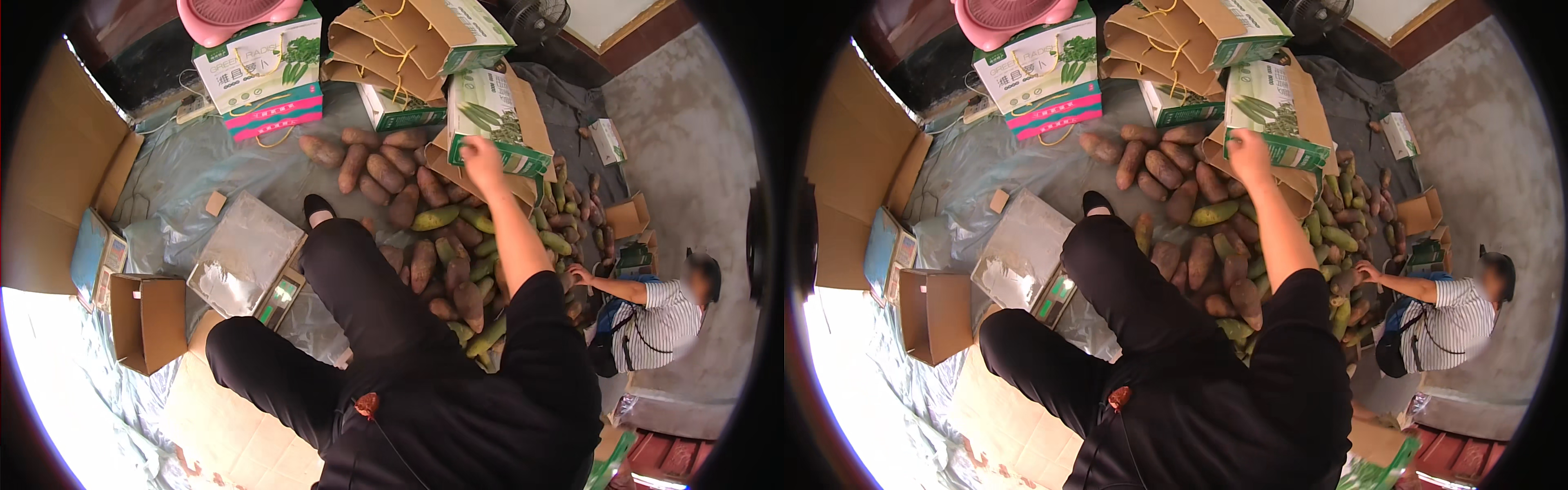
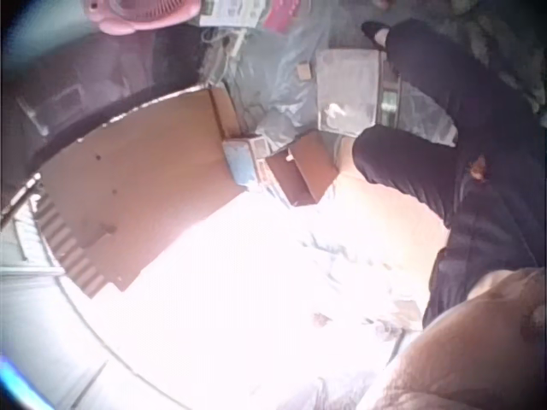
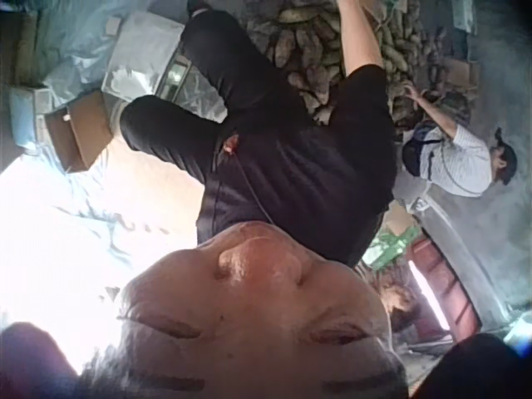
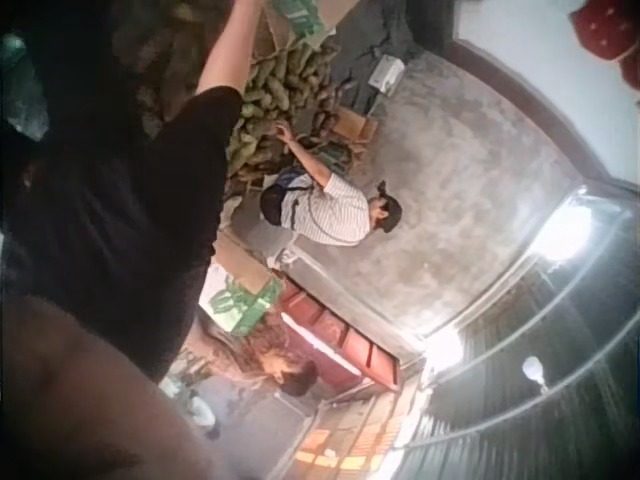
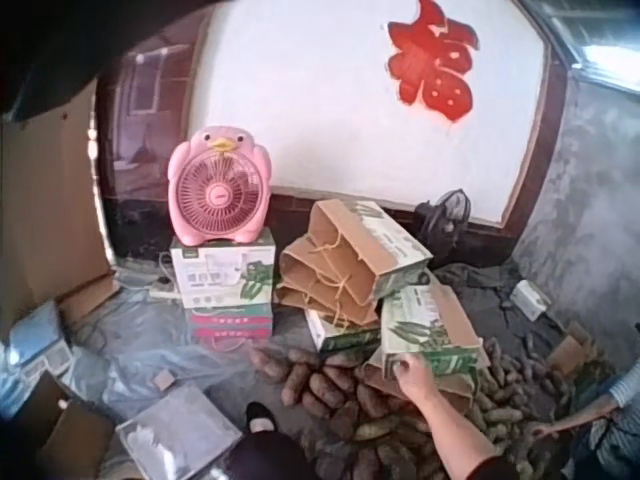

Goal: Sorting and packaging produce into boxes and bags while weighing them on a scale.

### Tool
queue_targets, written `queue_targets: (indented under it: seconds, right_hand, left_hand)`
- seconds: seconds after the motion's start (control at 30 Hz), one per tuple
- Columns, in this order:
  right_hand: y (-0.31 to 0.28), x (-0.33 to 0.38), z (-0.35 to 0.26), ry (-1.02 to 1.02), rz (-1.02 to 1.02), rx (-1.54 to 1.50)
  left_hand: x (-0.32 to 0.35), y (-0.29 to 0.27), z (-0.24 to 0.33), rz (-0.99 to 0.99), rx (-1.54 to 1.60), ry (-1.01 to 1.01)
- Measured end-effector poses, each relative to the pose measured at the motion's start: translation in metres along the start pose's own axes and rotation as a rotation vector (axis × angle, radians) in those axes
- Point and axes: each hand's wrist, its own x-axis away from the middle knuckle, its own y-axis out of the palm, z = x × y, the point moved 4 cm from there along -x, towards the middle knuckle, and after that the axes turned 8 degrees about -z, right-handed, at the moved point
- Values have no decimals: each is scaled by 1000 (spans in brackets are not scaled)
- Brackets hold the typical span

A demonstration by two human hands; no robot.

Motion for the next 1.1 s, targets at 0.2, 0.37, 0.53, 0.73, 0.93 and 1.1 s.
queue_targets:
  seconds: [0.2,0.37,0.53,0.73,0.93,1.1]
  right_hand:
    - [-109,-18,101,358,452,430]
    - [-121,-14,146,673,580,304]
    - [-120,-30,264,556,523,-172]
    - [-54,-24,163,753,-93,-800]
    - [-29,-11,111,716,-160,-1092]
    - [-27,3,4,504,-218,-1256]
  left_hand:
    - [7,-7,18,15,289,-116]
    - [39,-19,3,77,528,-237]
    - [18,-29,-4,9,761,-297]
    - [-14,-179,116,627,480,25]
    - [-58,-228,355,707,238,439]
    - [-73,-215,470,591,184,610]
